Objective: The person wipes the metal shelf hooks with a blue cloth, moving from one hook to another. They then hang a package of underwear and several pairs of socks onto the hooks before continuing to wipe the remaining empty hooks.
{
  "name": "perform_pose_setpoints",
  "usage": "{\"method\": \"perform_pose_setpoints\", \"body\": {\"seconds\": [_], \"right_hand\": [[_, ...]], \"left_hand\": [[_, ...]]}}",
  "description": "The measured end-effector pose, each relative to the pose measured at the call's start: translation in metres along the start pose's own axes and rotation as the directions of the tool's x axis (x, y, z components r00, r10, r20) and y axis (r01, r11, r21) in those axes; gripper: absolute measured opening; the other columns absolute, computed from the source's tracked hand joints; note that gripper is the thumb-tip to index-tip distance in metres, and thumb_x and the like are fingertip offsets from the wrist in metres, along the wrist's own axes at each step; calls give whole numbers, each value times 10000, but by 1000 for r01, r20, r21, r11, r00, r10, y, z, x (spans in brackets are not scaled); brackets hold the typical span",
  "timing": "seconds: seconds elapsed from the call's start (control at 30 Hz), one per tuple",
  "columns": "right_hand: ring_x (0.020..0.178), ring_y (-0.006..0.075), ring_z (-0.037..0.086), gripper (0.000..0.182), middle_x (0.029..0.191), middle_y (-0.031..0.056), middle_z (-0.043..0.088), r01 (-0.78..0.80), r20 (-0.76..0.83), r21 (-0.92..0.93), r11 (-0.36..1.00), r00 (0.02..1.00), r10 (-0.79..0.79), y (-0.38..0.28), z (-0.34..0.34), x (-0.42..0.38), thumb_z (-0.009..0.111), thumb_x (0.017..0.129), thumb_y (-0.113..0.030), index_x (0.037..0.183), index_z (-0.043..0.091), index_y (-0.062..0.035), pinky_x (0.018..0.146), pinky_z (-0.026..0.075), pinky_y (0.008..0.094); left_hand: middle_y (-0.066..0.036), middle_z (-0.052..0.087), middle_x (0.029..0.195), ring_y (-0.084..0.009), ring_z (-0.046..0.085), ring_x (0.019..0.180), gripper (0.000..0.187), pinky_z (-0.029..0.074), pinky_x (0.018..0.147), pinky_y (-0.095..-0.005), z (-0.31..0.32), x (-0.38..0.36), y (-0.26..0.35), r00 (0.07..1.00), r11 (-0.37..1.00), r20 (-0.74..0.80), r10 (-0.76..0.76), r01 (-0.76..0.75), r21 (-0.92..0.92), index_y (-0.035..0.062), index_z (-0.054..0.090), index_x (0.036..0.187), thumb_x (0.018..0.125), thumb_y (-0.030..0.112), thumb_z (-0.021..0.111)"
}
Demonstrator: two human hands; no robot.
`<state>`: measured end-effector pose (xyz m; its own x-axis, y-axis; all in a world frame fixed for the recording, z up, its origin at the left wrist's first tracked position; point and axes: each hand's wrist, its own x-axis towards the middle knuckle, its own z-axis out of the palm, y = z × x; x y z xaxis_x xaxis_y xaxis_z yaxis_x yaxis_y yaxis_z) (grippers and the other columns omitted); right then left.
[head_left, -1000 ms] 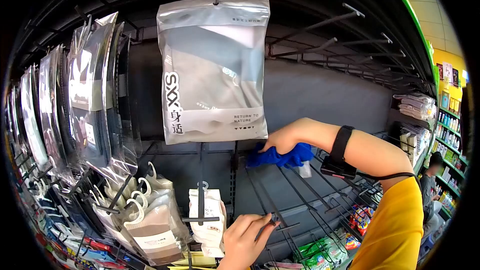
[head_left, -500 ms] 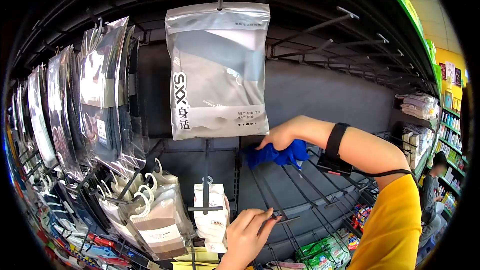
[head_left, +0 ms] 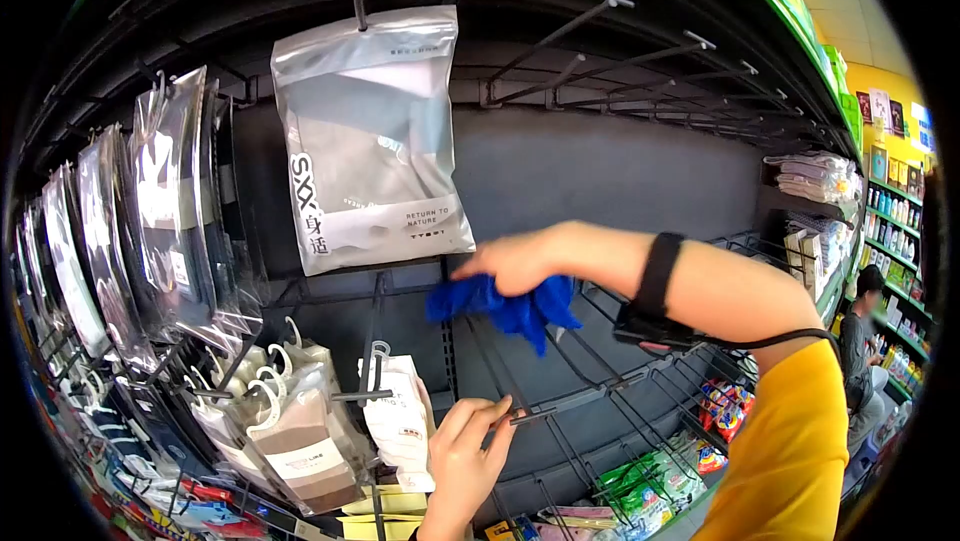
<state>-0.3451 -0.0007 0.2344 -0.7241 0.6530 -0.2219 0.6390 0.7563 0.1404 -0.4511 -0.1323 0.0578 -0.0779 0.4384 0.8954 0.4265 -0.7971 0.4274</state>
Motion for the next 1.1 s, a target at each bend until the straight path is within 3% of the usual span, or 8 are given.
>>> {"method": "perform_pose_setpoints", "body": {"seconds": [0.07,0.23,0.43,0.6,0.7,0.83,0.9,1.1], "right_hand": [[1213,345,413,681,1298,227,442,-36,86,-101,994,995,45,-7,3,9,461,670,16,1342,380,-65,1009,336,360],[1166,285,469,717,1281,178,491,1,300,117,993,953,-36,-21,-10,-24,461,667,36,1364,363,-98,967,353,316],[1001,257,543,659,1170,168,577,61,295,168,984,949,-110,-53,-11,-65,488,650,35,1295,468,-98,884,400,297],[917,180,550,529,1060,119,625,-51,286,301,952,957,-39,-70,-13,-90,479,698,52,1219,525,-29,821,431,285],[853,112,540,370,957,45,629,9,210,454,891,971,-117,-64,-12,-105,569,735,41,1101,586,-9,767,455,280],[869,102,540,326,957,38,624,59,-88,679,732,996,1,-64,-11,-134,565,772,30,1095,583,-4,781,449,272],[872,106,544,299,960,41,623,153,-329,693,704,937,120,-61,-10,-143,548,795,12,1092,585,-9,787,446,271],[844,112,554,234,925,53,626,304,-646,679,668,680,347,-79,-3,-176,550,834,-80,1056,589,-19,778,448,273]], "left_hand": [[-84,580,785,-173,586,648,186,471,560,-254,-3,1,-1,1000,1000,25,1,-1,-1,-20,646,858,681,-26,701],[-92,577,780,-164,567,630,196,461,570,-250,-3,0,-1,999,999,32,35,-36,25,-42,640,894,702,-40,678],[-90,555,779,-181,544,619,265,456,567,-266,-1,-22,2,999,984,36,30,-36,173,-28,624,975,733,54,697],[-84,573,861,-194,550,679,423,466,577,-285,4,-32,1,996,963,67,58,-74,260,-9,532,1119,750,120,693],[-76,573,860,-186,550,684,407,466,581,-282,3,-29,-1,998,968,64,29,-44,247,14,524,1136,770,118,669],[-63,569,852,-170,546,678,401,463,581,-280,2,-28,10,996,977,86,-29,9,215,46,512,1168,794,123,636],[-62,568,850,-168,545,672,418,462,582,-280,4,-28,11,995,980,79,-55,39,197,51,504,1184,794,123,636],[-57,570,855,-154,540,657,510,463,581,-280,3,-36,21,990,979,87,-107,90,181,38,445,1263,799,129,638]]}}
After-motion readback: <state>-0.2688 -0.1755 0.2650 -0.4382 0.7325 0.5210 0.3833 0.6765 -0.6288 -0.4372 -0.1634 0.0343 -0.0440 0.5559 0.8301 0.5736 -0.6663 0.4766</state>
